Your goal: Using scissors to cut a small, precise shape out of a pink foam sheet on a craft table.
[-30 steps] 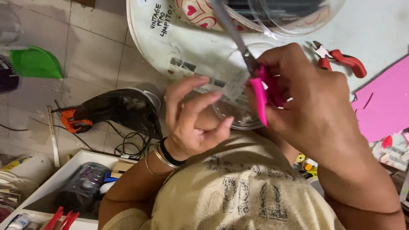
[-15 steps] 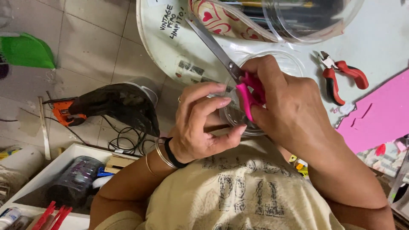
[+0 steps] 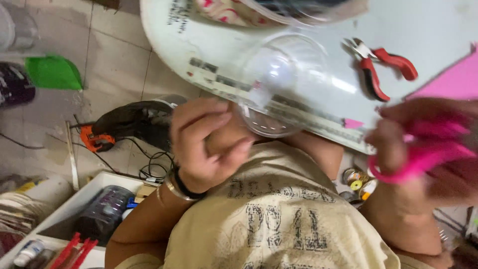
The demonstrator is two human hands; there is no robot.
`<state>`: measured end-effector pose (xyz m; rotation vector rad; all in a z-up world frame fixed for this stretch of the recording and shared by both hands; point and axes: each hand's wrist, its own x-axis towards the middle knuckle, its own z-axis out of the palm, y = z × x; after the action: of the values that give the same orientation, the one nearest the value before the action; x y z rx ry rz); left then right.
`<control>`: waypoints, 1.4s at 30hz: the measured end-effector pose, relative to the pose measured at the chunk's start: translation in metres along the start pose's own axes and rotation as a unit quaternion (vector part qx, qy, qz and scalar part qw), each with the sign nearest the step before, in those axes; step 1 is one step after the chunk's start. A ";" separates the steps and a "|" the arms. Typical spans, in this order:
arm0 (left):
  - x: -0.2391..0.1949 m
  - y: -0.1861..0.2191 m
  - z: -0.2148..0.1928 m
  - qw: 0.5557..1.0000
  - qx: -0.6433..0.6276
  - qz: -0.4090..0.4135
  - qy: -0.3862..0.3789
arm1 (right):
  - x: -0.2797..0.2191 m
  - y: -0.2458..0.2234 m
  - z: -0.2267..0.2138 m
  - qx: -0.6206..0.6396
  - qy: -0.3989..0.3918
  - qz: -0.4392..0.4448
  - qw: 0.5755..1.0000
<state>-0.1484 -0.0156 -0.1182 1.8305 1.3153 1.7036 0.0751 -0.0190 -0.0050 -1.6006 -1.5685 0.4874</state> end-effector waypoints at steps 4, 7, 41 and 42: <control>0.019 0.028 -0.015 0.993 -0.046 0.102 -0.042 | -0.040 0.108 -0.095 0.060 -0.101 0.002 0.993; 0.024 0.066 -0.010 0.979 -0.056 0.093 -0.171 | -0.070 0.153 -0.129 0.089 -0.057 -0.339 0.935; 0.066 0.104 0.256 0.833 0.090 0.152 -0.525 | -0.185 0.160 -0.120 0.184 0.069 0.082 0.977; 0.065 0.100 0.259 0.821 0.126 0.143 -0.539 | -0.184 0.159 -0.121 0.183 0.066 0.083 0.977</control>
<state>0.1183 0.0715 -0.0657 2.5889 0.7658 0.3016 0.2400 -0.2101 -0.1050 -1.4508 -1.1715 0.7009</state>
